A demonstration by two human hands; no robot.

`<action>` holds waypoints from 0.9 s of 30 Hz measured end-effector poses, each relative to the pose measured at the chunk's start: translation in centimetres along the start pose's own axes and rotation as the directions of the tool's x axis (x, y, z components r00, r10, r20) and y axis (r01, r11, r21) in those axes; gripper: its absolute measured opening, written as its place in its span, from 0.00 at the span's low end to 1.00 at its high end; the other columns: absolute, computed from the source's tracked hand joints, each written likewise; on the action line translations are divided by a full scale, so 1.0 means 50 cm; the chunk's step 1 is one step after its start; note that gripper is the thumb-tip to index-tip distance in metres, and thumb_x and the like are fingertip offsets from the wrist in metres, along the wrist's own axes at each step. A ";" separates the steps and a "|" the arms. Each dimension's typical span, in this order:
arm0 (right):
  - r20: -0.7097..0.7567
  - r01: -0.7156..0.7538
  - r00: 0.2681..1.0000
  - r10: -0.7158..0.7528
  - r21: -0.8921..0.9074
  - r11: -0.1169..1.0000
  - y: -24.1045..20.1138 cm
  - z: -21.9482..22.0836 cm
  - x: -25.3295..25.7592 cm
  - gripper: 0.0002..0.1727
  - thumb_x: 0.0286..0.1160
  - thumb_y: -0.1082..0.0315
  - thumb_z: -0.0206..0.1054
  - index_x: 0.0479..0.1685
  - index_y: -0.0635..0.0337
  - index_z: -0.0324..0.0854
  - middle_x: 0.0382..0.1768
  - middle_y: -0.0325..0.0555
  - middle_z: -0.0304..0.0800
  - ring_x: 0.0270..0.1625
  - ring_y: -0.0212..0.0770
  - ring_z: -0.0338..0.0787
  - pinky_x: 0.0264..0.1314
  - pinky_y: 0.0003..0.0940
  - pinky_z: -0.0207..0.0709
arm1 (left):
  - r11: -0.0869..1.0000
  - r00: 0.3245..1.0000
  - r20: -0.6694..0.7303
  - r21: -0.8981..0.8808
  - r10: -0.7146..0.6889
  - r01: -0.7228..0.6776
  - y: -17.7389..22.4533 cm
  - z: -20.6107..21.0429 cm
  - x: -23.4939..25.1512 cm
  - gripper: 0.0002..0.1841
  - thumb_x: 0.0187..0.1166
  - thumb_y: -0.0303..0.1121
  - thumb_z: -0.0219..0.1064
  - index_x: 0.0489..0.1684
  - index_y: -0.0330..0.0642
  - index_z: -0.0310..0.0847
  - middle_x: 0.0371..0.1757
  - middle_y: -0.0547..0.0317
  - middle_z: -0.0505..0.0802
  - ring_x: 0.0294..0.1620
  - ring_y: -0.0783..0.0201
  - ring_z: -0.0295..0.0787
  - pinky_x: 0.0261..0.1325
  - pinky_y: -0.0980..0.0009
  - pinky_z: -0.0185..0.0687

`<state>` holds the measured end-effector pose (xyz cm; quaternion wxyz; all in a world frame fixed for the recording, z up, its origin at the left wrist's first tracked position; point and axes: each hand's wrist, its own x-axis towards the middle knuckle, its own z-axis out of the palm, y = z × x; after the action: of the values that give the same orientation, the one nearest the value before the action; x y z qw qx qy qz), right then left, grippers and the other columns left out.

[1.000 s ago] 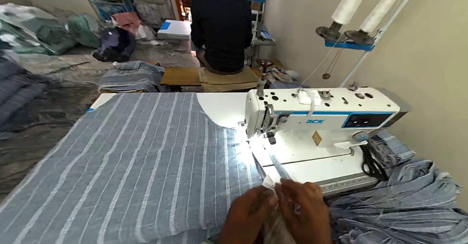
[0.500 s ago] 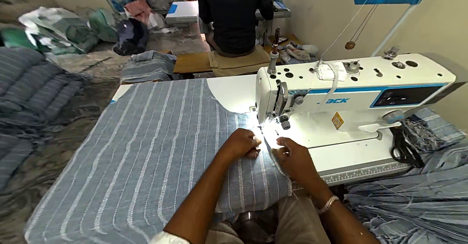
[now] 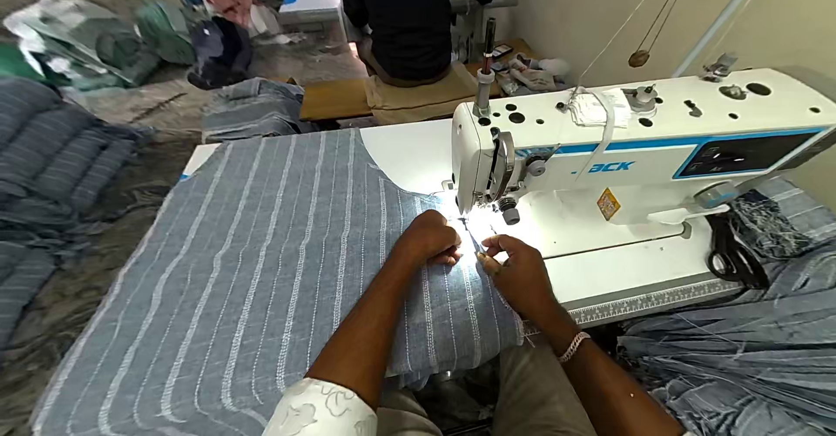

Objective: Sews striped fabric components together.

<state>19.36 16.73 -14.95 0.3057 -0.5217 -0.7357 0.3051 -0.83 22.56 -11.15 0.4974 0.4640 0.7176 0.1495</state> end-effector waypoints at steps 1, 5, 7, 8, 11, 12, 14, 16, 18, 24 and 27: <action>-0.010 0.015 1.000 -0.015 -0.012 1.000 0.001 0.002 -0.002 0.14 0.82 0.62 0.69 0.62 0.51 0.85 0.42 0.43 0.90 0.30 0.41 0.87 0.28 0.42 0.82 | 1.000 1.000 0.006 -0.005 0.001 -0.001 0.005 -0.001 0.003 0.07 0.79 0.30 0.67 0.36 0.34 0.85 0.29 0.52 0.95 0.24 0.64 0.92 0.28 0.70 0.87; -0.021 0.110 0.993 -0.115 -0.159 0.981 0.000 0.014 -0.008 0.12 0.81 0.63 0.70 0.60 0.51 0.87 0.42 0.43 0.88 0.36 0.42 0.88 0.33 0.44 0.85 | 0.999 0.999 0.036 -0.038 -0.005 0.006 0.019 -0.007 0.008 0.05 0.79 0.27 0.67 0.36 0.32 0.82 0.27 0.52 0.94 0.22 0.65 0.91 0.26 0.73 0.86; -0.020 0.134 0.990 -0.142 -0.227 0.965 -0.002 0.020 -0.011 0.12 0.81 0.64 0.69 0.59 0.51 0.88 0.42 0.45 0.87 0.36 0.43 0.89 0.34 0.44 0.85 | 0.999 0.999 0.042 -0.047 -0.015 0.017 0.020 -0.008 0.009 0.05 0.79 0.27 0.68 0.36 0.33 0.82 0.26 0.52 0.93 0.21 0.66 0.90 0.24 0.74 0.85; -0.023 0.140 0.988 -0.151 -0.254 0.957 -0.002 0.022 -0.013 0.12 0.81 0.64 0.69 0.59 0.50 0.88 0.43 0.45 0.86 0.36 0.43 0.89 0.33 0.44 0.85 | 0.999 0.999 0.043 -0.049 -0.016 0.018 0.020 -0.008 0.010 0.05 0.78 0.27 0.68 0.36 0.33 0.82 0.26 0.52 0.93 0.21 0.66 0.90 0.24 0.74 0.85; -0.040 0.140 0.986 -0.159 -0.298 0.944 -0.005 0.026 -0.016 0.12 0.82 0.64 0.67 0.58 0.50 0.89 0.42 0.45 0.85 0.35 0.43 0.88 0.30 0.43 0.83 | 0.999 0.999 0.036 -0.032 -0.020 0.021 0.020 -0.006 0.013 0.06 0.78 0.27 0.70 0.35 0.33 0.82 0.25 0.53 0.93 0.20 0.66 0.90 0.24 0.74 0.85; -0.043 0.138 0.986 -0.159 -0.308 0.941 -0.006 0.027 -0.016 0.12 0.83 0.64 0.66 0.58 0.50 0.90 0.42 0.45 0.85 0.35 0.43 0.88 0.30 0.43 0.83 | 0.999 0.999 0.032 -0.021 -0.027 0.028 0.021 -0.006 0.012 0.06 0.77 0.27 0.70 0.34 0.34 0.82 0.24 0.53 0.93 0.19 0.66 0.90 0.24 0.74 0.85; -0.040 0.128 0.988 -0.148 -0.315 0.940 -0.009 0.026 -0.016 0.11 0.82 0.64 0.66 0.56 0.50 0.90 0.41 0.46 0.85 0.35 0.44 0.88 0.30 0.44 0.83 | 0.999 0.999 0.027 0.027 -0.035 0.035 0.022 -0.007 0.013 0.06 0.78 0.28 0.69 0.35 0.34 0.81 0.23 0.53 0.92 0.18 0.66 0.89 0.24 0.74 0.84; -0.024 0.108 0.992 -0.122 -0.315 0.943 -0.018 0.021 -0.017 0.10 0.82 0.64 0.67 0.55 0.51 0.90 0.42 0.47 0.84 0.36 0.45 0.88 0.31 0.46 0.83 | 0.993 1.000 -0.013 0.121 -0.004 0.006 0.012 -0.008 0.019 0.09 0.80 0.33 0.70 0.36 0.35 0.83 0.23 0.55 0.92 0.18 0.66 0.89 0.24 0.72 0.86; 0.002 0.058 0.998 -0.061 -0.329 0.942 -0.034 0.018 -0.009 0.11 0.83 0.64 0.66 0.57 0.52 0.90 0.45 0.49 0.86 0.39 0.49 0.89 0.34 0.48 0.84 | 0.955 0.985 -0.126 0.287 0.116 -0.076 -0.007 -0.001 0.012 0.14 0.81 0.42 0.70 0.38 0.38 0.85 0.25 0.54 0.92 0.23 0.62 0.91 0.32 0.62 0.90; 0.079 0.011 0.997 0.018 -0.348 0.937 -0.060 0.002 -0.009 0.18 0.79 0.68 0.67 0.66 0.55 0.87 0.55 0.55 0.86 0.43 0.53 0.91 0.38 0.54 0.87 | 0.928 0.753 -0.542 0.219 0.373 -0.301 -0.198 -0.063 -0.213 0.26 0.86 0.52 0.66 0.68 0.40 0.80 0.52 0.48 0.95 0.52 0.51 0.95 0.59 0.44 0.89; 0.245 -0.090 0.962 0.124 -0.146 0.985 -0.058 -0.011 -0.044 0.34 0.74 0.65 0.73 0.83 0.57 0.73 0.65 0.59 0.85 0.59 0.57 0.90 0.58 0.59 0.86 | 0.995 0.780 -0.622 0.099 0.062 0.000 -0.377 -0.151 -0.352 0.38 0.82 0.58 0.66 0.80 0.34 0.72 0.73 0.30 0.83 0.73 0.32 0.81 0.73 0.28 0.72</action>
<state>18.69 13.90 -12.67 0.1567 -0.5369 -0.7582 0.3352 -15.73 0.19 -10.29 0.2070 0.4229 0.8401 0.2692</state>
